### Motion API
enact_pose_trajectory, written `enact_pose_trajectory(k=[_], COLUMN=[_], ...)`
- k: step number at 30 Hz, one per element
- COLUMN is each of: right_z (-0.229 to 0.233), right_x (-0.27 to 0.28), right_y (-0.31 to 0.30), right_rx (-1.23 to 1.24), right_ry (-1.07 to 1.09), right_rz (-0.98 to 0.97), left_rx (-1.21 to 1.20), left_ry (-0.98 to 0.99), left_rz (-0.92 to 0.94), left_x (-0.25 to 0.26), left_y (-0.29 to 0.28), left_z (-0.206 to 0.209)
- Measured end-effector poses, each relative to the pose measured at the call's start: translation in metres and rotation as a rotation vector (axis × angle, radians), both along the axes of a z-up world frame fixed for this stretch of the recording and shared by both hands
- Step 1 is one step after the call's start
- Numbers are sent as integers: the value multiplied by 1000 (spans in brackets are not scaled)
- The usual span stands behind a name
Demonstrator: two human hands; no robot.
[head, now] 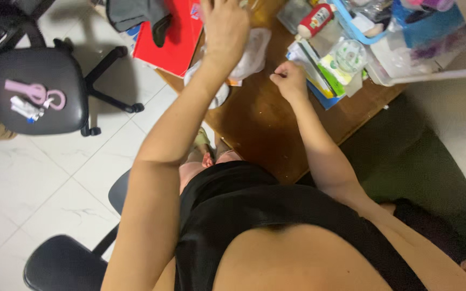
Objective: The person clears a cluttered desk by moving various items like papers, a box, and a plastic bag. They then wipe the desk surface with a cloth and organize a charging cable and a computer mouse. Finally, they wipe a large mousepad.
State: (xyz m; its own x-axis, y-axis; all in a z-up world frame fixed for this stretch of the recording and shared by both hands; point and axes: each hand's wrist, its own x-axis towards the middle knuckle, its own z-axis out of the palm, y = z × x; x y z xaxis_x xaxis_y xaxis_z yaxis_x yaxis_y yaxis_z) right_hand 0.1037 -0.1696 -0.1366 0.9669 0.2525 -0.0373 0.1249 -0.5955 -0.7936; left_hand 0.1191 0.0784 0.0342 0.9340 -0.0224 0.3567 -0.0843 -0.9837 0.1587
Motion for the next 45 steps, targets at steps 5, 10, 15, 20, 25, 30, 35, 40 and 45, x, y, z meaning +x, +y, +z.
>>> enact_pose_trajectory(k=[5,10,15,20,25,30,35,40,45], right_z=[30,61,68,93,112,91,60,33,-2], right_x=[-9,20,57,52,22,56,68,45,37], right_y=[-73,-130,-129,-112,-77,16,86,113,121], right_rx=[343,297,-143,-399,-189,209,-53,-91,-65], right_ry=[-16,-200,-470,-607,-543,-239,-20,-115,-116], right_rz=[-133,-316,-349,-307,-309,145,513,423,327], left_rx=[102,-273,-620,-952,-438,-493,-560,-521,-208], left_ry=[-29,74,96,185,-9,219,137,119,-25], left_rz=[-36,-63,-31,-149,-305,-315,-234,-185,-104], left_x=[-14,-23,-31,-51,-65,-100,-119,-129,-131], left_y=[7,13,23,36,32,21,21,34,47], left_z=[-22,-22,1,17,-4,-39,-51,-63,-75])
